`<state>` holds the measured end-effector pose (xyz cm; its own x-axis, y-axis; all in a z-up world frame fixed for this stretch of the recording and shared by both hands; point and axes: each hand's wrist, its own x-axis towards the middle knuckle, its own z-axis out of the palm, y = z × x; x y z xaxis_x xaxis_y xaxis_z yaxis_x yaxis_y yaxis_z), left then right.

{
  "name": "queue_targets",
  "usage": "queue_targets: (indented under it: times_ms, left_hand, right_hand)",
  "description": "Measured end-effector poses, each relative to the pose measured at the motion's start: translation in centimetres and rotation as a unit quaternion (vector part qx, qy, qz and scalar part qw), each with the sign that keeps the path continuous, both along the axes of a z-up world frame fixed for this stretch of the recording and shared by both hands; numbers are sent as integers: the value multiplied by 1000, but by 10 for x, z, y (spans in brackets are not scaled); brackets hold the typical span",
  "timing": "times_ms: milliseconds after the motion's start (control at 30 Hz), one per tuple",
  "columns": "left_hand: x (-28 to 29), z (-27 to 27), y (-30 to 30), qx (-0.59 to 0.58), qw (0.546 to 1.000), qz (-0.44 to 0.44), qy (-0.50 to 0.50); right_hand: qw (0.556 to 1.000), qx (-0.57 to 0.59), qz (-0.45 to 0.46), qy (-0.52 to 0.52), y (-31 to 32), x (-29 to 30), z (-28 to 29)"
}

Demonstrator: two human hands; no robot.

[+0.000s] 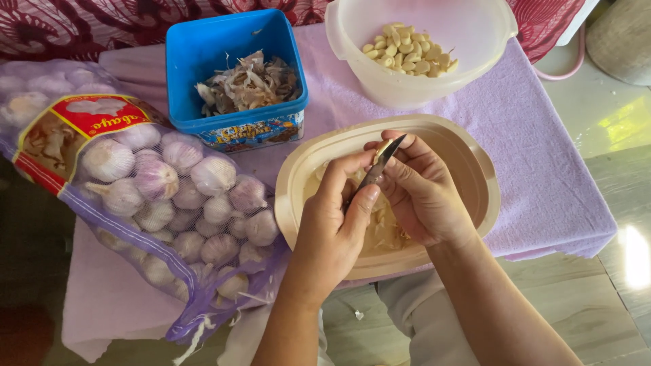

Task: Peeling individual garlic cloves using a small knife and sorting them into containers.

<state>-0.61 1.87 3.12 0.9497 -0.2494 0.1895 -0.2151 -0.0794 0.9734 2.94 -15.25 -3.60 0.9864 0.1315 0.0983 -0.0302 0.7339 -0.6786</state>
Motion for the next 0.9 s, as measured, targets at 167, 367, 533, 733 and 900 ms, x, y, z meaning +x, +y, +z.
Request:
queue_targets:
  times_ms: [167, 367, 533, 733, 900]
  left_hand:
    - [-1, -7, -2, 6, 999, 18, -26]
    - [0, -12, 1, -40, 999, 16, -16]
    - [3, -12, 7, -142, 980, -34, 135]
    - [4, -14, 10, -83, 991, -29, 98]
    - [8, -22, 8, -130, 988, 43, 71]
  right_hand:
    - [1000, -3, -6, 8, 1, -1, 0]
    - [999, 36, 25, 18, -3, 0, 0]
    - [997, 44, 58, 16, -7, 0, 4]
    - [1000, 10, 23, -4, -5, -1, 3]
    - [1000, -3, -20, -22, 2, 4, -4]
